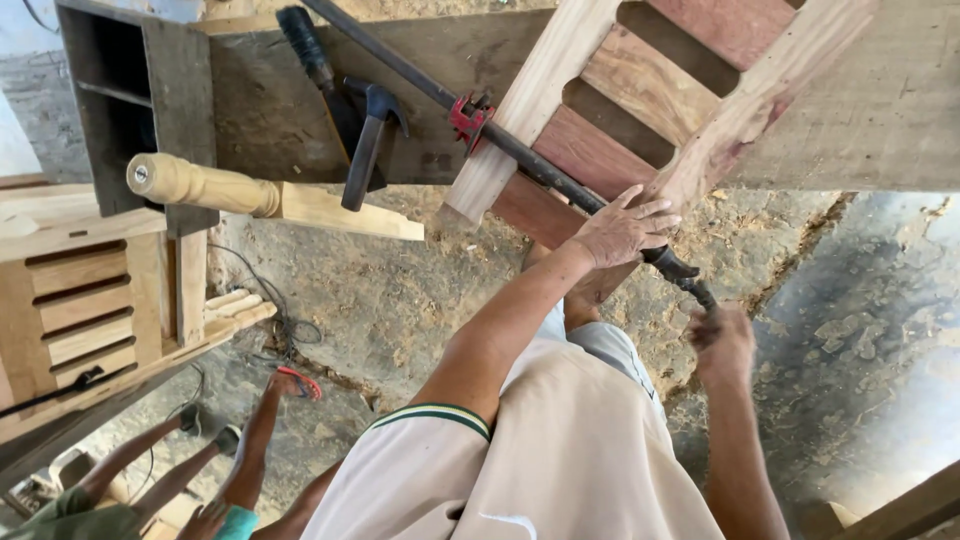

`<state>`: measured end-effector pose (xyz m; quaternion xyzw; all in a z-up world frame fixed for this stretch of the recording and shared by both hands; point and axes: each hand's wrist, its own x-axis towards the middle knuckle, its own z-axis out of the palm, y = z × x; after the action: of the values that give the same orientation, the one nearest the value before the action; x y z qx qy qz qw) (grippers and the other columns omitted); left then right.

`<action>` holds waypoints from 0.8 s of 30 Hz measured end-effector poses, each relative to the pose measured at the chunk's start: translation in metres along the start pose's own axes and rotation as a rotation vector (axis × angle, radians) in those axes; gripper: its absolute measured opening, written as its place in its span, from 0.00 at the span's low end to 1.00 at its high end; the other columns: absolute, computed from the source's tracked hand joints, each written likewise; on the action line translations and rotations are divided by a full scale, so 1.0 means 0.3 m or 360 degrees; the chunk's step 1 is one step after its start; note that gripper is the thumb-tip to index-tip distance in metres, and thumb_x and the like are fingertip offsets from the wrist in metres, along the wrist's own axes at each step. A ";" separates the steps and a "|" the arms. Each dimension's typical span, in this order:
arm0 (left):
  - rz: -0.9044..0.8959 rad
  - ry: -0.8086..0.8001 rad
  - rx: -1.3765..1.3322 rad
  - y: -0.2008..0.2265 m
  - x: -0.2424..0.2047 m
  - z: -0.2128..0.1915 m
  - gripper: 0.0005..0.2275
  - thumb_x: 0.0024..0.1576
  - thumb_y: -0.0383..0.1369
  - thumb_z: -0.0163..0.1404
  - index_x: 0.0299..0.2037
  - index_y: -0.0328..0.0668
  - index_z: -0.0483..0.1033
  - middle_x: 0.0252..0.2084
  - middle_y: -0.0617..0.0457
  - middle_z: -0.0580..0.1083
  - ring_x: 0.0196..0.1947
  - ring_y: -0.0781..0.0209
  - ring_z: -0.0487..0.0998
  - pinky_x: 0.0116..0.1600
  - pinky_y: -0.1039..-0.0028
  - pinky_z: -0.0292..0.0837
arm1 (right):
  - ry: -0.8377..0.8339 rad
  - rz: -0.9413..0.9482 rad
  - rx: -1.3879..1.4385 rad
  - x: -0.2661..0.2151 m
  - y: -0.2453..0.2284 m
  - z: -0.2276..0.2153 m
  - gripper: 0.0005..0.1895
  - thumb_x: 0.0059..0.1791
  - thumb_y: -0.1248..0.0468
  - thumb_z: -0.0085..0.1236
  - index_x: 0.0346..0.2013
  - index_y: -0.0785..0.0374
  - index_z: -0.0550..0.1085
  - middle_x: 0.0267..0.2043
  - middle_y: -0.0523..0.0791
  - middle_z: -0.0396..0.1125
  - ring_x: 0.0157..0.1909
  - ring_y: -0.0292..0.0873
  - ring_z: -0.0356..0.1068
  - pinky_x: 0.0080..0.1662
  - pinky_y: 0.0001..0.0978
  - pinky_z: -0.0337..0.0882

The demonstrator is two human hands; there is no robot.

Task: The person pulls nails out of a wooden chair backrest using pliers, then lifts the chair part onto a work bench and tightens bar clamps across it to hold it in place, before reaching into a wooden toolbox.

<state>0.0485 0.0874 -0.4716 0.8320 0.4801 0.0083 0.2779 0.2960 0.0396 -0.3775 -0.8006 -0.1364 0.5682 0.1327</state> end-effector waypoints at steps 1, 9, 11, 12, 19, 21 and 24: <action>-0.0001 -0.0060 -0.0057 0.008 -0.008 -0.036 0.17 0.55 0.41 0.56 0.56 0.68 0.76 0.74 0.69 0.56 0.76 0.63 0.49 0.79 0.47 0.38 | -0.0045 -0.0174 0.0268 -0.021 -0.020 -0.022 0.12 0.59 0.63 0.49 0.58 0.58 0.68 0.42 0.47 0.74 0.39 0.40 0.74 0.39 0.31 0.76; -0.0037 -0.0176 -0.0033 0.011 -0.004 -0.008 0.18 0.56 0.41 0.55 0.58 0.68 0.75 0.76 0.70 0.55 0.77 0.64 0.49 0.80 0.49 0.37 | -0.0096 -0.0787 -0.0630 0.256 0.141 -0.082 0.12 0.57 0.63 0.58 0.52 0.66 0.74 0.48 0.47 0.74 0.50 0.41 0.73 0.49 0.29 0.76; -0.0006 0.0065 0.0016 -0.011 0.024 0.121 0.14 0.65 0.38 0.46 0.58 0.70 0.75 0.75 0.73 0.56 0.77 0.65 0.50 0.80 0.46 0.37 | -0.0371 0.0000 -0.0061 0.167 0.090 -0.037 0.19 0.55 0.52 0.47 0.54 0.61 0.68 0.40 0.43 0.75 0.38 0.39 0.76 0.37 0.31 0.78; -0.0008 0.0065 0.0013 -0.016 0.022 0.117 0.14 0.65 0.38 0.46 0.58 0.70 0.75 0.75 0.73 0.56 0.77 0.65 0.50 0.80 0.46 0.37 | -0.0372 0.0002 -0.0064 0.221 0.109 -0.044 0.19 0.55 0.52 0.47 0.54 0.61 0.68 0.40 0.43 0.75 0.38 0.39 0.76 0.37 0.31 0.78; -0.0001 -0.0107 0.0001 0.005 -0.007 -0.021 0.18 0.64 0.34 0.39 0.62 0.67 0.72 0.76 0.70 0.55 0.77 0.65 0.48 0.79 0.47 0.35 | -0.0632 0.0502 0.0940 0.586 0.312 -0.202 0.26 0.57 0.54 0.52 0.59 0.74 0.74 0.28 0.43 0.69 0.25 0.35 0.66 0.28 0.28 0.72; -0.0021 -0.0176 0.0006 0.006 -0.007 -0.015 0.17 0.66 0.34 0.38 0.61 0.68 0.72 0.77 0.71 0.55 0.78 0.66 0.48 0.80 0.48 0.35 | -0.0209 0.0354 0.0678 0.455 0.264 -0.162 0.26 0.54 0.59 0.49 0.63 0.69 0.76 0.35 0.45 0.71 0.31 0.34 0.68 0.34 0.26 0.74; 0.0028 -0.0031 -0.0018 0.001 0.000 0.022 0.16 0.65 0.36 0.41 0.61 0.66 0.73 0.75 0.70 0.56 0.77 0.63 0.49 0.79 0.47 0.35 | -0.0002 -0.0900 -0.0889 0.235 0.176 -0.077 0.37 0.45 0.71 0.55 0.70 0.65 0.58 0.60 0.55 0.61 0.55 0.44 0.67 0.46 0.35 0.75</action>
<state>0.0506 0.0842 -0.4769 0.8346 0.4700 0.0052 0.2871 0.3438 0.0152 -0.4511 -0.7364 -0.5008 0.4508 0.0608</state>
